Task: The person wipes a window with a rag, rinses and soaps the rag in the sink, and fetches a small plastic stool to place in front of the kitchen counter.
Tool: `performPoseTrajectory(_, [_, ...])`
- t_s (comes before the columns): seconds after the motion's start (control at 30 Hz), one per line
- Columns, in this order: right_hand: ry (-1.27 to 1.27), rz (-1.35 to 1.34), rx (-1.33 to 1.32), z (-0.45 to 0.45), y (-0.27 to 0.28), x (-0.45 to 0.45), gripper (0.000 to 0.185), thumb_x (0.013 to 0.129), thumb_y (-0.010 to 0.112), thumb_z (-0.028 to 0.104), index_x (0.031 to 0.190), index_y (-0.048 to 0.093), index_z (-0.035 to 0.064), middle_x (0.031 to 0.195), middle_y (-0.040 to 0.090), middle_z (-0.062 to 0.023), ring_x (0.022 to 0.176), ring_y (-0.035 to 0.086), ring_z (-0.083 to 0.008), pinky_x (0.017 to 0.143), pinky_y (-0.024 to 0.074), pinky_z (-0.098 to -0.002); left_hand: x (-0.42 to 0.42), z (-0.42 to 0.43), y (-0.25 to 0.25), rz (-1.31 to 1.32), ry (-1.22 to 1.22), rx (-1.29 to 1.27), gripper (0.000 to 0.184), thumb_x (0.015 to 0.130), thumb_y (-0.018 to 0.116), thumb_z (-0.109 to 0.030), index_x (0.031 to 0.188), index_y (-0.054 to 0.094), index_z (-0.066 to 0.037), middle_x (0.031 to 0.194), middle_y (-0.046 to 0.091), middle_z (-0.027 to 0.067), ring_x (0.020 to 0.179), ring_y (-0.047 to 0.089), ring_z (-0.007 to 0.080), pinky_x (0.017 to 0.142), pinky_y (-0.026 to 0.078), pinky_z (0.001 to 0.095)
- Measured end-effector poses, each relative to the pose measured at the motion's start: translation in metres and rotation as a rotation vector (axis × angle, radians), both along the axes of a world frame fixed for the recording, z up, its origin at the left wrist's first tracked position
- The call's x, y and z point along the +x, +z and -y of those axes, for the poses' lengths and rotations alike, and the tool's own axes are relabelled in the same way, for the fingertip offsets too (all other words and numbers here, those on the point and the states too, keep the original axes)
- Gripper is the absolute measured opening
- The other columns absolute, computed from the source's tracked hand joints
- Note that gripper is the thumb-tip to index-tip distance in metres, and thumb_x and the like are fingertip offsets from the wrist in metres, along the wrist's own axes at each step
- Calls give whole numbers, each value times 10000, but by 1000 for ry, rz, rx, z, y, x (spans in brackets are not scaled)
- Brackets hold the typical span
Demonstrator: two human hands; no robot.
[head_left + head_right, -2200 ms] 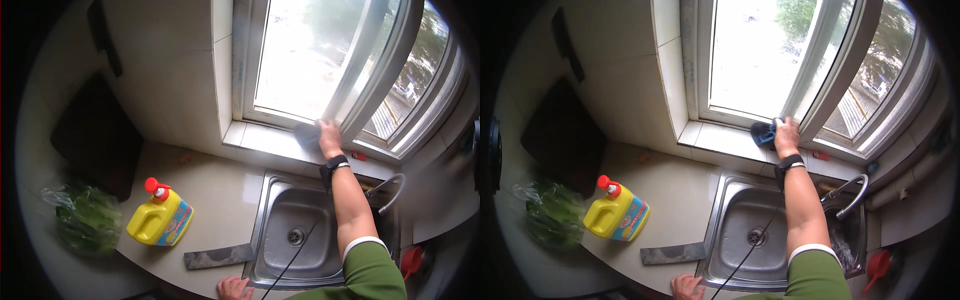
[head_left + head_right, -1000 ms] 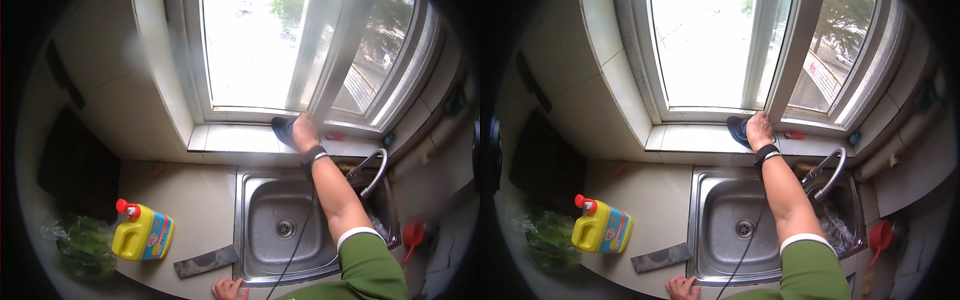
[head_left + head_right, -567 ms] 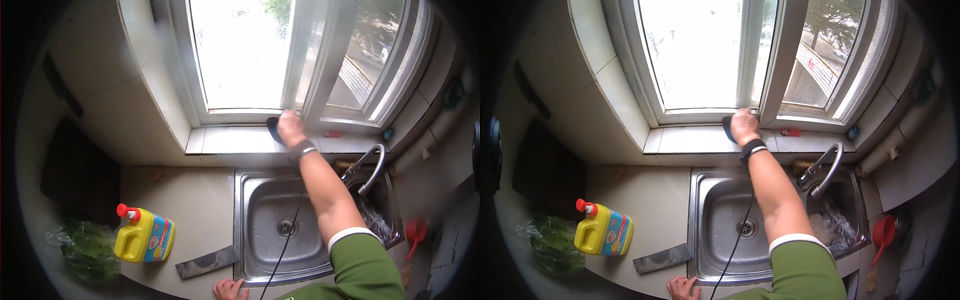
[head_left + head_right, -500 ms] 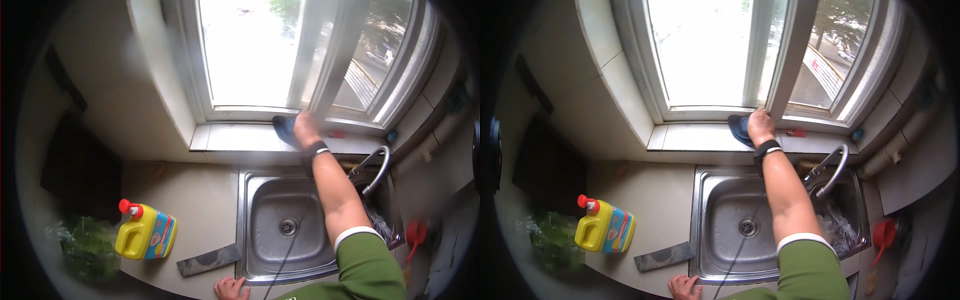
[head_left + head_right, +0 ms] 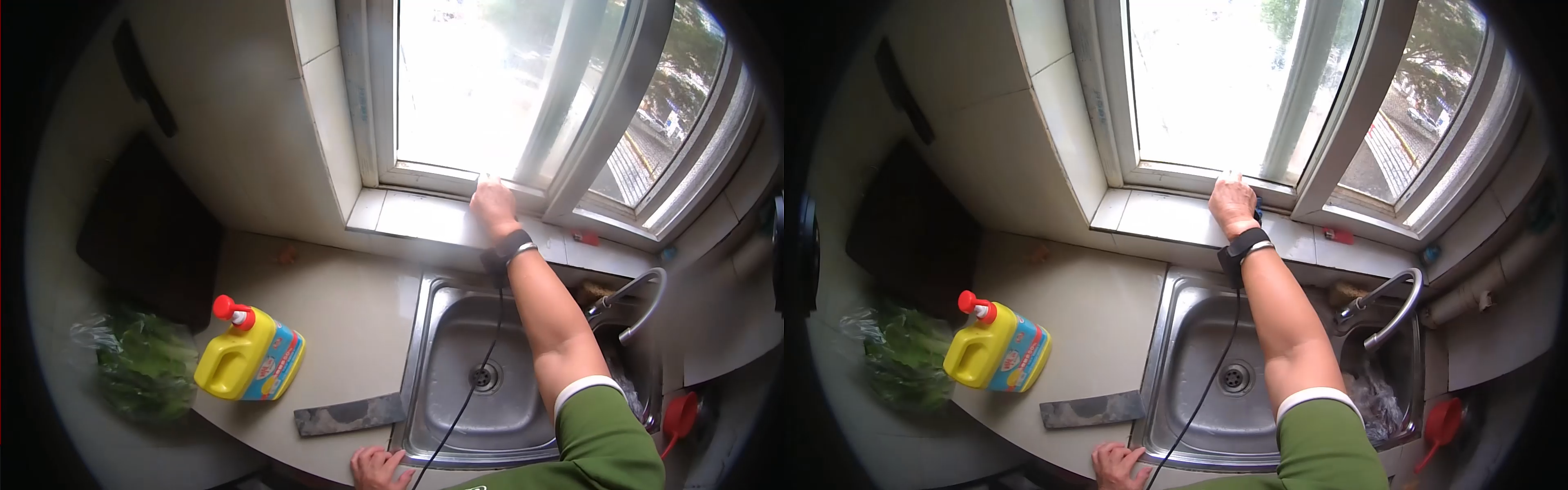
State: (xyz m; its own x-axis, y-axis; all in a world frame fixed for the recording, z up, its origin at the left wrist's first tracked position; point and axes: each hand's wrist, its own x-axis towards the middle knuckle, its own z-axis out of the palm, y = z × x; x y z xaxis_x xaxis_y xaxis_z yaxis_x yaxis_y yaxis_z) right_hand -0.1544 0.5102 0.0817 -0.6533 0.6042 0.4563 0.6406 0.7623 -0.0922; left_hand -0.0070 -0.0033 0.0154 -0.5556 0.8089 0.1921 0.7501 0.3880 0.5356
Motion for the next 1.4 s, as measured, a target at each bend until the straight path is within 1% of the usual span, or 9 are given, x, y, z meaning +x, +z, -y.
performPoseTrajectory(0.2, [28,51,24,39,5,-53,193,752,530,99,782,714,50,781,683,-171,766,688,-301,698,551,-384,1,0,-5,13,0,8,337,764,630,-256,1048,641,-76,955,561,99,1022,479,317,873,345,475])
performPoseTrajectory(0.4, [190,-80,-50,68,2,-120,227,812,482,63,962,624,-32,898,666,-199,836,671,-310,690,546,-391,2,0,-9,-31,23,6,356,768,633,-238,1082,628,-69,962,561,103,1032,482,310,881,347,476])
performPoseTrajectory(0.6, [155,328,0,40,19,-49,226,800,495,69,950,639,-20,855,676,-204,783,685,-312,700,546,-383,1,5,-9,21,2,-27,385,746,641,-248,1091,624,-78,979,565,101,1051,478,311,890,346,480])
performPoseTrajectory(0.77, [28,5,302,4,-3,-1,183,770,517,66,774,690,4,794,675,-196,737,686,-306,656,556,-372,-4,2,-3,46,5,23,370,743,634,-240,1084,631,-95,970,569,87,1057,477,302,901,341,476])
performPoseTrajectory(0.87, [61,234,5,24,10,-32,174,760,514,55,757,678,-3,779,667,-204,712,680,-316,630,555,-380,-5,2,-1,58,1,2,364,739,637,-243,1071,636,-95,963,569,82,1054,477,299,904,338,474])
performPoseTrajectory(0.97, [189,-40,88,48,-4,-85,204,766,510,98,777,684,-8,791,667,-224,739,687,-302,612,550,-406,0,2,-9,56,35,9,357,738,635,-241,1062,639,-92,962,569,88,1049,477,301,909,335,480])
performPoseTrajectory(1.0, [229,181,-119,59,20,-92,227,795,491,118,830,681,-1,836,668,-224,761,681,-326,629,545,-429,-1,2,-8,42,31,4,356,739,635,-242,1062,640,-90,963,570,90,1047,477,302,910,335,480])
performPoseTrajectory(1.23, [99,359,-92,38,34,-39,253,809,479,94,905,707,44,895,682,-181,860,680,-310,741,536,-406,-2,2,-6,67,16,-5,373,752,640,-265,1073,634,-75,971,573,98,1044,474,306,914,331,485])
performPoseTrajectory(1.4, [-46,210,-2,26,30,-8,241,786,507,110,885,710,27,890,669,-218,865,676,-319,753,538,-411,-2,2,-5,89,20,6,392,749,647,-270,1090,626,-77,983,571,99,1066,460,303,929,317,496])
